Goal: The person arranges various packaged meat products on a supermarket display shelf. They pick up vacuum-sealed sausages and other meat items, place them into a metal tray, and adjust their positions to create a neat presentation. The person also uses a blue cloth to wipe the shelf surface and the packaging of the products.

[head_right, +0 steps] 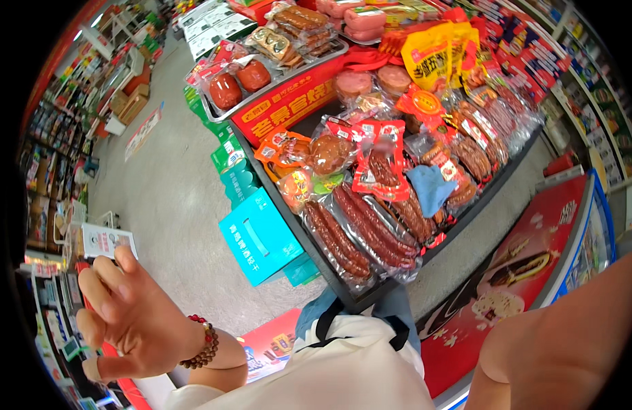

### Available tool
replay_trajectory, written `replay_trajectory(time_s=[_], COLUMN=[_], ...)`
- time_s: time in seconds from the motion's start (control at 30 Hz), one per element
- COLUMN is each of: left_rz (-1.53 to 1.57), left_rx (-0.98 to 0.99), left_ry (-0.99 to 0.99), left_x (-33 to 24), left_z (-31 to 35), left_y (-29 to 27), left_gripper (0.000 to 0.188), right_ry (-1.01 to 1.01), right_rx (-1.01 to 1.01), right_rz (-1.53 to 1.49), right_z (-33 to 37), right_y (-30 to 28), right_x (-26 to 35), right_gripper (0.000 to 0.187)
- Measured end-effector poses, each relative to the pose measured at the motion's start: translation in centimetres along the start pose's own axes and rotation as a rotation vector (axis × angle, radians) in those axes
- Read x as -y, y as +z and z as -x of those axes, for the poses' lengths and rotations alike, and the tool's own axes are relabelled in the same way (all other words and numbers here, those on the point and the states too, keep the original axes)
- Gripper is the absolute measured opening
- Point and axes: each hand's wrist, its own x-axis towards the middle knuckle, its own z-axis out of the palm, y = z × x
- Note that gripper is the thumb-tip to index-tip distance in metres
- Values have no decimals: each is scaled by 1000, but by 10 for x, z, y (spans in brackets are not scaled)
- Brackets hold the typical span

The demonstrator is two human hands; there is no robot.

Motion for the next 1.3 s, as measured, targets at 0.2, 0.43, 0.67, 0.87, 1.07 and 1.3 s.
replay_trajectory(time_s=[0.2, 0.43, 0.67, 0.87, 1.07, 1.3], left_rz=[653, 556, 452, 397, 404, 428], left_rx=[817, 584, 243, 99, 6, -94], left_ry=[60, -44, -103, -128, -136, -146], left_x=[74, 66, 48, 32, 33, 26], left_z=[-68, -87, -81, -76, -68, -56], left_y=[44, 113, 158, 167, 154, 122], left_gripper=[73, 69, 66, 63, 60, 57], right_ry=[-19, -32, -39, -47, -42, -55], right_rx=[28, 40, 31, 9, 14, 19], right_rz=[-22, -210, -290, -314, -304, -275], right_z=[8, -5, -9, -14, -14, -14], right_y=[15, 32, 26, 29, 42, 63], right_x=[-68, -117, -146, -151, -146, -124], right_gripper=[24, 25, 26, 27, 27, 28])
